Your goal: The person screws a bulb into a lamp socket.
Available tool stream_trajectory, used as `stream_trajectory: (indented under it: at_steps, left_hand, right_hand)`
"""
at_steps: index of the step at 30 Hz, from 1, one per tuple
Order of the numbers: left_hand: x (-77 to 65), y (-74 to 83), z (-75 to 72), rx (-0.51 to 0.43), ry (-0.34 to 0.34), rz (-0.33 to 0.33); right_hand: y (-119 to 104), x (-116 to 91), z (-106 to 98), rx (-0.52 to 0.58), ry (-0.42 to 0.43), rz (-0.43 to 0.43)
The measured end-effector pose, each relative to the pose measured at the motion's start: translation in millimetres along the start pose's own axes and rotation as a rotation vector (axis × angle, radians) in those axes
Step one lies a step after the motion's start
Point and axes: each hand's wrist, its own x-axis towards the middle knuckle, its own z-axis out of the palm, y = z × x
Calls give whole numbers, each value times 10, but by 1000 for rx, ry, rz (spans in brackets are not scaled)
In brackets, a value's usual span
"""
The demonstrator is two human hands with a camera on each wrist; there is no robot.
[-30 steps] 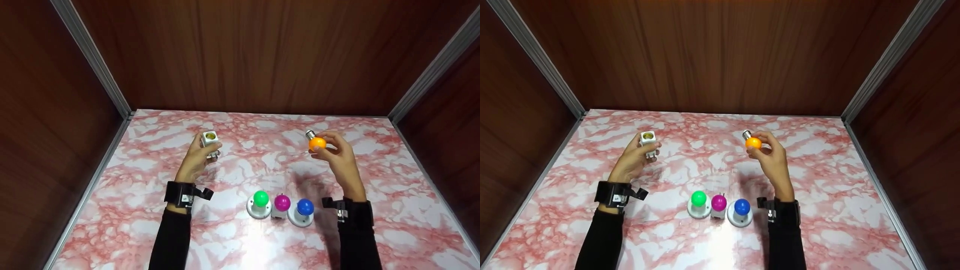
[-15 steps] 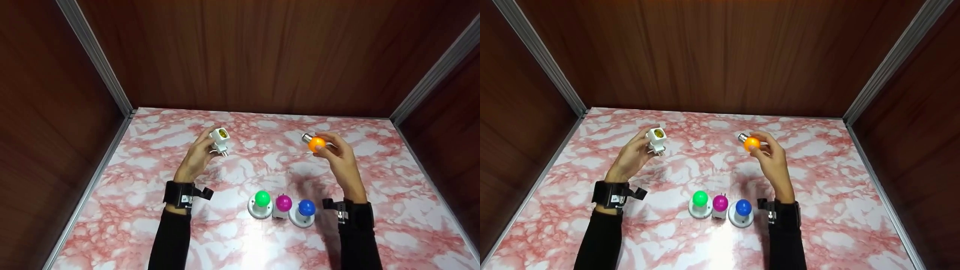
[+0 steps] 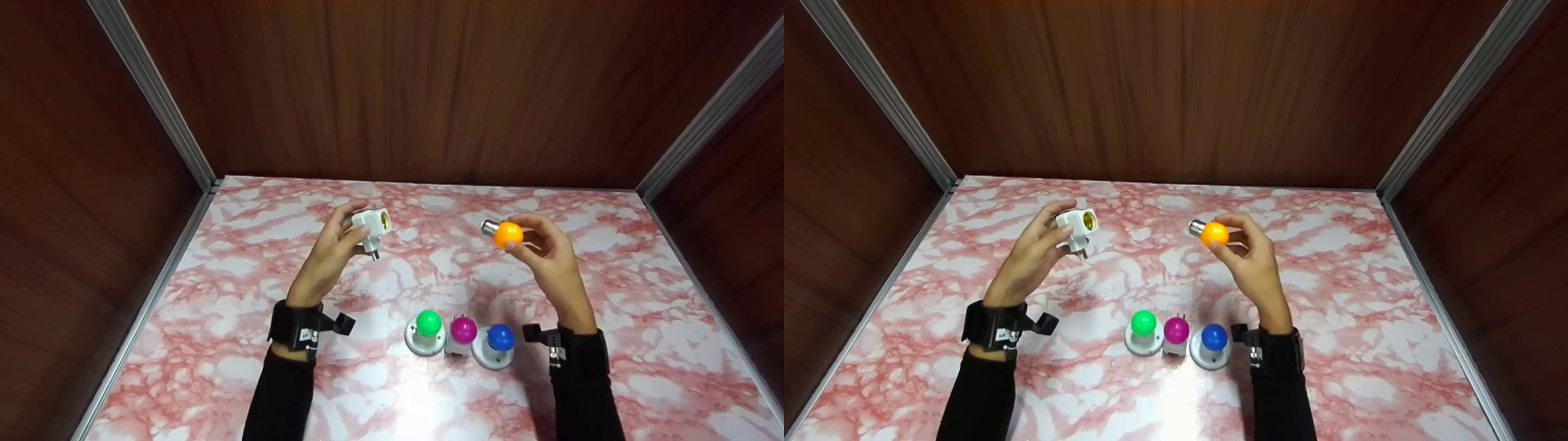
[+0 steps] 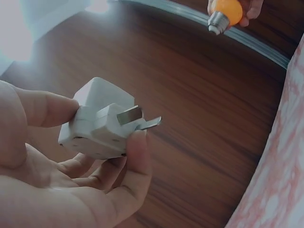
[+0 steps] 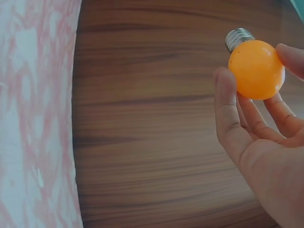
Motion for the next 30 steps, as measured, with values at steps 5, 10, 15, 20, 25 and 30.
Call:
stream_trajectory:
  at_steps: [5, 10, 15, 20, 25, 30]
  left_hand:
    - [-85, 105, 115, 82, -12, 18]
    - [-157, 172, 251, 159, -17, 41]
    - [-220, 185, 391, 182, -51, 84]
    - [-248, 180, 486, 186, -93, 84]
    - [-239, 161, 509, 183, -115, 64]
    - [-248, 147, 519, 174, -136, 60]
  right_hand:
    - [-115, -48, 95, 57, -25, -80]
    - [-225, -122, 202, 83, -101, -249]
    - [-312, -166, 330, 61, -165, -459]
    - [-360, -200, 430, 30, -172, -613]
    - [-364, -216, 491, 0, -187, -685]
    - [-359, -214, 517, -26, -187, -724]
